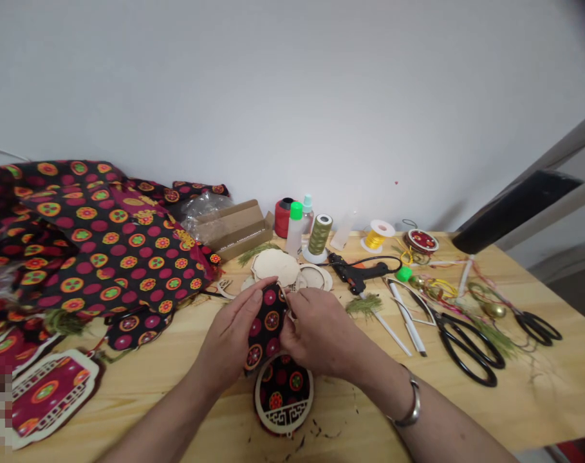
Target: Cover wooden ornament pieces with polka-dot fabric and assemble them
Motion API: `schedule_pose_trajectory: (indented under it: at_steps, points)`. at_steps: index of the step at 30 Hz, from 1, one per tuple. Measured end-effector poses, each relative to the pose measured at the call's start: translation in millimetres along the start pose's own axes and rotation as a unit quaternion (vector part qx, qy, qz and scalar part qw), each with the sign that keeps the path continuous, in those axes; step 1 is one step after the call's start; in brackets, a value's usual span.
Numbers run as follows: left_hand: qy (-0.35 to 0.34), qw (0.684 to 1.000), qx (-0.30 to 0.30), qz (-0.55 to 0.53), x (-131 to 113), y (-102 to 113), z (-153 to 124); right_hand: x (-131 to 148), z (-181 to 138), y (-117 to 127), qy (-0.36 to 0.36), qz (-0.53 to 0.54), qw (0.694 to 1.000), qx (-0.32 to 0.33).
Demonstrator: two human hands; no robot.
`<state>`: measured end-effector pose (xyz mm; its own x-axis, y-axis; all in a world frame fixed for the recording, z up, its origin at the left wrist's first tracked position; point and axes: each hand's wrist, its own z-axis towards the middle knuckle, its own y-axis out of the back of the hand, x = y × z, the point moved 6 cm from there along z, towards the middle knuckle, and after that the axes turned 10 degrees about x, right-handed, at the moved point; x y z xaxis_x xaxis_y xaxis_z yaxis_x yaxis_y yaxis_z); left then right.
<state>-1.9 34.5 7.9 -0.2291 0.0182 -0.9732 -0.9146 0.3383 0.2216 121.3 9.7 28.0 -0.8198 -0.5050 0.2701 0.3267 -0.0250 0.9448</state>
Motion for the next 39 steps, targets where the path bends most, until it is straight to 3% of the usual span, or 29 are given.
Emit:
schedule_pose_trajectory:
  at_steps: [4,7,12,15,22,31,35,39]
  points:
    - [0.017,1.0,0.007,-0.025,0.9,-0.1,0.0,-4.6,-1.0,5.7,0.02,0.013,0.998,-0.053]
    - [0.059,0.994,0.01,-0.096,2.1,-1.5,-2.3,-13.5,-1.2,15.5,0.02,0.112,0.989,-0.091]
    - [0.128,0.951,0.047,-0.278,6.7,-12.3,-6.1,-31.4,3.1,10.7,-0.077,0.29,0.953,-0.029]
    - [0.101,0.943,0.031,-0.317,5.8,-11.7,-5.1,-35.7,4.9,1.9,-0.108,0.345,0.932,-0.002]
    - [0.07,0.946,0.038,-0.313,10.4,-12.1,-5.2,-44.5,5.2,-3.5,-0.129,0.424,0.893,-0.075]
    - [0.066,0.953,0.07,-0.289,12.6,-18.5,-6.3,-31.1,2.8,8.9,-0.03,0.308,0.944,-0.114]
    - [0.075,0.967,0.031,-0.243,6.6,-14.3,-5.8,-20.8,3.5,17.6,-0.052,0.207,0.975,-0.067]
    - [0.079,0.965,-0.017,-0.249,5.2,-6.5,-6.0,-22.9,-9.6,39.1,-0.109,0.038,0.993,0.021]
